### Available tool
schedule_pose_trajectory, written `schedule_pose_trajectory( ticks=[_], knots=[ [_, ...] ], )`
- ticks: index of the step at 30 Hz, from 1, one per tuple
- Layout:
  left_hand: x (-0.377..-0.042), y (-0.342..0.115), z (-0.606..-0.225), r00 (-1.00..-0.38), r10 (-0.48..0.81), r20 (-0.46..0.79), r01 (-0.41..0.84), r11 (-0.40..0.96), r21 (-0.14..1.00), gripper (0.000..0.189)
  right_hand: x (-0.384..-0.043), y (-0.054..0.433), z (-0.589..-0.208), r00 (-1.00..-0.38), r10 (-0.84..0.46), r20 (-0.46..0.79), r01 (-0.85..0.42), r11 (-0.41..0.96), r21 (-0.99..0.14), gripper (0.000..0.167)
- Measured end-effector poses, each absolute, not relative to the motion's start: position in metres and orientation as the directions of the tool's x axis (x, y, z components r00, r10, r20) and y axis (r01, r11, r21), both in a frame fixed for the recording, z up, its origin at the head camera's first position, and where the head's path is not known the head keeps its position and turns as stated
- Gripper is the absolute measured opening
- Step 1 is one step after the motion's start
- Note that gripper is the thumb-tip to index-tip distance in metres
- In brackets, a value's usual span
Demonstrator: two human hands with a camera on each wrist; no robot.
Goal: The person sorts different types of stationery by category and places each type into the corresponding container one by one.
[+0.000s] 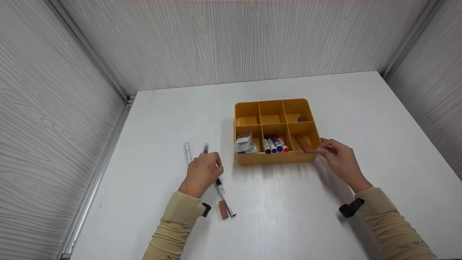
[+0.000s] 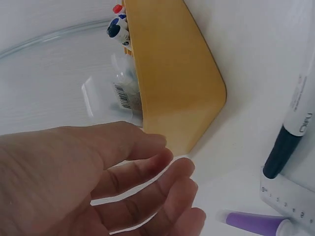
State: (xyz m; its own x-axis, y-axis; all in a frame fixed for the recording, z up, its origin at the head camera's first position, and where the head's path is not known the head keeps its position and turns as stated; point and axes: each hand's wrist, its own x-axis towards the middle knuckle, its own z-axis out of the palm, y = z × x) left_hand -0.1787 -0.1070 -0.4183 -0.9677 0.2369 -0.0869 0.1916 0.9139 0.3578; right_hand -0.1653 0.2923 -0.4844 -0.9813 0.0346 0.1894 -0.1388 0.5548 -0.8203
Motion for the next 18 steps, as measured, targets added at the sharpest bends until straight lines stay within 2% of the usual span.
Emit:
schedule_pose_trajectory(
  ticks=[9, 18],
  knots=[
    [-0.154, -0.114, -0.441, -0.953, 0.274, -0.129, 0.205, 0.897, 0.391, 0.011, -0.166, 0.293, -0.486, -0.976, 0.027, 0.214, -0.161, 0.573, -0.804, 0.027],
    [-0.142, -0.113, -0.454, -0.951, 0.287, -0.117, 0.246, 0.929, 0.277, 0.013, -0.167, 0.293, -0.487, -0.971, 0.033, 0.237, -0.174, 0.584, -0.793, 0.028]
  ],
)
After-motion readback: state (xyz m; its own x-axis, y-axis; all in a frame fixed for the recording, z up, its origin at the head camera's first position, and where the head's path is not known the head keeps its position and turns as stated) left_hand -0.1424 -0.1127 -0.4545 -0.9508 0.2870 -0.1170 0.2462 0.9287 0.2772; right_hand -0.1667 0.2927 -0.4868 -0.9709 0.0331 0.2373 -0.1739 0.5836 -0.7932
